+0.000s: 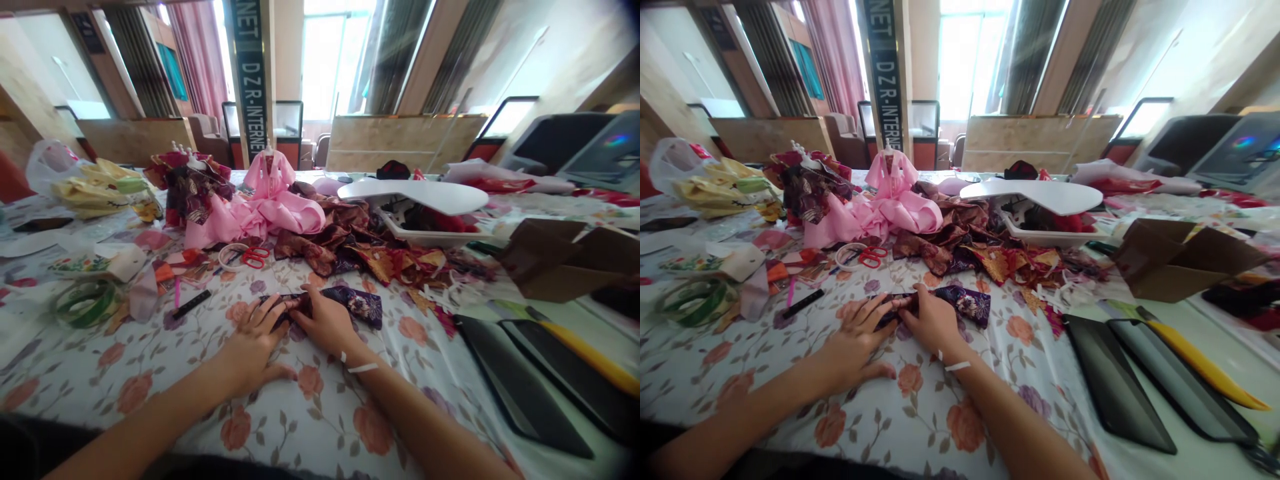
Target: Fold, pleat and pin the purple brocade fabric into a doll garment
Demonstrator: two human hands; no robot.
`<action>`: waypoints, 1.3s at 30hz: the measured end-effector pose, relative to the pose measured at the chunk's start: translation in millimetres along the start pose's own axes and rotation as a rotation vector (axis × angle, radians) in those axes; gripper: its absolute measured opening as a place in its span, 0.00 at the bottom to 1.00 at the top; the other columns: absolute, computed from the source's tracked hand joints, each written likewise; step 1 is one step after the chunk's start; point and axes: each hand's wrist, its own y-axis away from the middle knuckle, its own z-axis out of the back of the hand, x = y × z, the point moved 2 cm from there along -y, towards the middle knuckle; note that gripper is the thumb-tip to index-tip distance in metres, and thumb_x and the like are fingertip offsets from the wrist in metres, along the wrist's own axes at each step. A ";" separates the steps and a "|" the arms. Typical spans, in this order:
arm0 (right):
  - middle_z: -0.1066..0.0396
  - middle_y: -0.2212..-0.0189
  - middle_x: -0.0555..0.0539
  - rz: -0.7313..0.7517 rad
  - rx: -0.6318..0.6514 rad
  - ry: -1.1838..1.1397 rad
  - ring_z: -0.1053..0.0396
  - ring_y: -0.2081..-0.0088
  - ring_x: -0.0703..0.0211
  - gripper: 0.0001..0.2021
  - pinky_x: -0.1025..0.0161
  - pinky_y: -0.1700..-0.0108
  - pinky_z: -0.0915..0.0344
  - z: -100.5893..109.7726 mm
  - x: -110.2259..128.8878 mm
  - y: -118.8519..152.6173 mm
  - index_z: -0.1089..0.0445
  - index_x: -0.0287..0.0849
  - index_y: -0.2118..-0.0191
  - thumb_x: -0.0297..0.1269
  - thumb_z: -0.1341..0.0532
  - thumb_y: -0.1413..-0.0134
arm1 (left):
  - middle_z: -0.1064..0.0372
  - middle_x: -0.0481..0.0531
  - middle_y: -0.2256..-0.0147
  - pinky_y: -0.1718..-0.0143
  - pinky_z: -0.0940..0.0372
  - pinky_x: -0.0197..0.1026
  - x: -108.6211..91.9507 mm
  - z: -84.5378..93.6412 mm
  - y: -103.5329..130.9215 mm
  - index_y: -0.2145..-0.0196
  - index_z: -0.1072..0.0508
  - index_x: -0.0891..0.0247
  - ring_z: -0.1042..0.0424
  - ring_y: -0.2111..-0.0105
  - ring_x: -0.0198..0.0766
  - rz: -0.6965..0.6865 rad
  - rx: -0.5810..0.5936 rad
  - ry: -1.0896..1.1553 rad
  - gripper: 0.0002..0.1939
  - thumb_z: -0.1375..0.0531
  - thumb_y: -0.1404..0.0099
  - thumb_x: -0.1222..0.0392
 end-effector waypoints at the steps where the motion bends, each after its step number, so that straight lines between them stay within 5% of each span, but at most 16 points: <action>1: 0.26 0.61 0.44 0.007 0.004 0.015 0.29 0.59 0.52 0.25 0.63 0.64 0.44 0.1 0.9 0.2 0.43 0.42 0.44 0.48 0.43 0.44 | 0.54 0.61 0.36 0.39 0.61 0.62 1.6 0.2 1.2 0.44 0.34 0.60 0.61 0.36 0.58 0.016 0.007 0.005 0.35 0.48 0.41 0.34; 11: 0.27 0.59 0.43 0.033 0.011 0.049 0.29 0.57 0.50 0.25 0.62 0.62 0.43 -1.2 2.3 1.6 0.42 0.43 0.45 0.47 0.42 0.45 | 0.58 0.58 0.34 0.40 0.62 0.65 17.9 -7.3 20.1 0.39 0.41 0.51 0.62 0.36 0.58 0.016 0.013 -0.021 0.32 0.49 0.38 0.37; 20: 0.26 0.59 0.45 -0.024 0.027 0.002 0.29 0.57 0.53 0.21 0.64 0.62 0.44 1.1 0.2 -0.4 0.41 0.44 0.45 0.42 0.43 0.44 | 0.53 0.58 0.36 0.40 0.57 0.65 16.8 -1.9 14.6 0.44 0.34 0.52 0.58 0.37 0.59 0.075 -0.020 0.061 0.27 0.48 0.36 0.40; 32: 0.26 0.58 0.43 0.006 0.030 0.020 0.29 0.56 0.51 0.22 0.62 0.62 0.42 3.4 3.5 0.7 0.42 0.44 0.44 0.38 0.44 0.44 | 0.57 0.60 0.35 0.37 0.69 0.59 -5.3 -8.6 -14.0 0.40 0.39 0.65 0.65 0.35 0.55 0.026 -0.003 -0.086 0.38 0.48 0.39 0.35; 39: 0.27 0.55 0.43 0.032 0.047 0.022 0.30 0.55 0.52 0.21 0.63 0.60 0.42 3.3 4.3 2.4 0.42 0.44 0.44 0.39 0.45 0.43 | 0.59 0.60 0.34 0.39 0.65 0.64 8.6 -14.9 6.4 0.37 0.45 0.59 0.64 0.35 0.57 0.021 0.009 -0.048 0.35 0.51 0.36 0.38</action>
